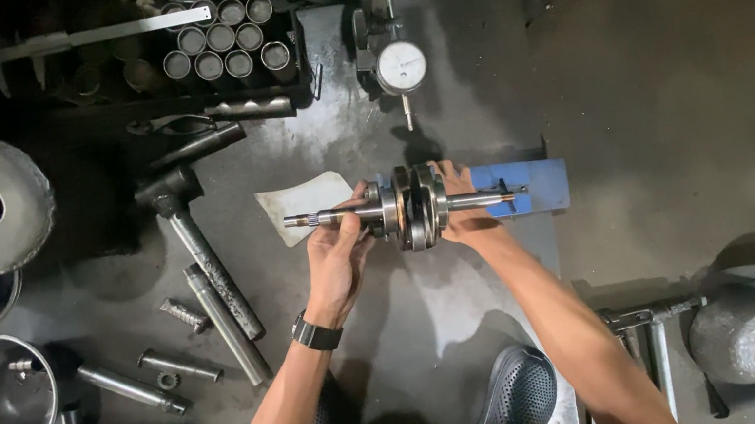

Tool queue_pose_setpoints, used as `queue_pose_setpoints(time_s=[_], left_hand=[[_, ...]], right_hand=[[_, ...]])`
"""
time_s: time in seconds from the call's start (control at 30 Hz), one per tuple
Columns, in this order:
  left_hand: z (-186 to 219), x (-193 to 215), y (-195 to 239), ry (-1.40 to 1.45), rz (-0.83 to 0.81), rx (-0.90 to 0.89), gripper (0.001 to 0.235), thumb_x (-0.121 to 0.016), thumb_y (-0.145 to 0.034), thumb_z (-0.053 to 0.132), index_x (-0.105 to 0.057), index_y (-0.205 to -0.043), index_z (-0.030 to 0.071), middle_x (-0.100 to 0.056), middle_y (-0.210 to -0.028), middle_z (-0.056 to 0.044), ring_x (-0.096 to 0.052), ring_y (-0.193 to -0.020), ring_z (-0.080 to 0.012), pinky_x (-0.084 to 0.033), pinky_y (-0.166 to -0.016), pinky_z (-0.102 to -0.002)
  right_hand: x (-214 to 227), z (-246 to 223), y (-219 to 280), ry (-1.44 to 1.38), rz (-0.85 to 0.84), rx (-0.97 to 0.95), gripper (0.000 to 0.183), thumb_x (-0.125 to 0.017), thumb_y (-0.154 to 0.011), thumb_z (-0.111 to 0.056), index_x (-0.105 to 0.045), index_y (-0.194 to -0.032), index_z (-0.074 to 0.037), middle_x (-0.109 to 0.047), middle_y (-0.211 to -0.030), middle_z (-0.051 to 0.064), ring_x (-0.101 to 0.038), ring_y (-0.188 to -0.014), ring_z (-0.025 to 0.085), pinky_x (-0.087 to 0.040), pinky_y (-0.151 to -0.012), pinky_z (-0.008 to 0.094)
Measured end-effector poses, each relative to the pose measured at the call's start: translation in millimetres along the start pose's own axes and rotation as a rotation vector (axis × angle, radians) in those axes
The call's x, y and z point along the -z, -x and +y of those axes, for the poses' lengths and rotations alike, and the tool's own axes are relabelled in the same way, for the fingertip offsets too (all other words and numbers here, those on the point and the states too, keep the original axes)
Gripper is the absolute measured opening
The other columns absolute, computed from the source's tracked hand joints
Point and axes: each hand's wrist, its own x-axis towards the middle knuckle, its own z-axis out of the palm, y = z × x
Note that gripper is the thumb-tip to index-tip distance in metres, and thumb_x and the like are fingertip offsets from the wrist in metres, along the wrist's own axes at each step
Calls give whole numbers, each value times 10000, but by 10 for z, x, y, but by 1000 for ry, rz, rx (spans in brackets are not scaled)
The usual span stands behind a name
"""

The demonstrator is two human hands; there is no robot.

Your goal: The person is working on a mechanical part, possibly a crankshaft, using various tools. They use a dial indicator to measure the part, a hammer to adjust components, and a wrench to tighten or loosen parts. The person is focused on ensuring the part is properly aligned and functional.

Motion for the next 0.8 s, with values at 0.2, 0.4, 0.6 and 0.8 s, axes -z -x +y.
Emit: queue_pose_setpoints(time_s=[0.2,0.4,0.6,0.8], left_hand=[[-18,20,-6,-7,-13,-15,390,-679,-971,293,-640,-1238,11,-451,-1606,-164,-533,-1389,-313,-521,-1070,-505],[-8,-8,-3,-8,11,10,357,-629,-1009,262,-616,-1257,5,-458,-1625,-141,-524,-1350,-313,-470,-1011,-478],[41,-68,21,-37,19,14,397,-618,-982,277,-616,-1285,22,-480,-1583,-110,-544,-1375,-269,-513,-1098,-459],[-38,-43,15,36,8,-33,406,-622,-1002,251,-572,-1316,-2,-475,-1586,-102,-544,-1355,-244,-494,-1092,-454]], right_hand=[[-1,13,16,26,42,35,514,-718,-813,-250,-597,-1278,-67,-546,-1325,148,-484,-1251,355,-414,-1003,539],[129,-53,18,8,-62,-41,588,-739,-756,-243,-586,-1297,-68,-533,-1344,150,-477,-1260,348,-424,-989,526],[71,-80,64,14,24,1,671,-753,-750,-337,-563,-1341,-82,-503,-1412,166,-429,-1328,377,-345,-1102,566],[-121,-42,106,52,82,8,645,-713,-826,-359,-540,-1387,-91,-479,-1462,189,-384,-1381,382,-284,-1094,628]])
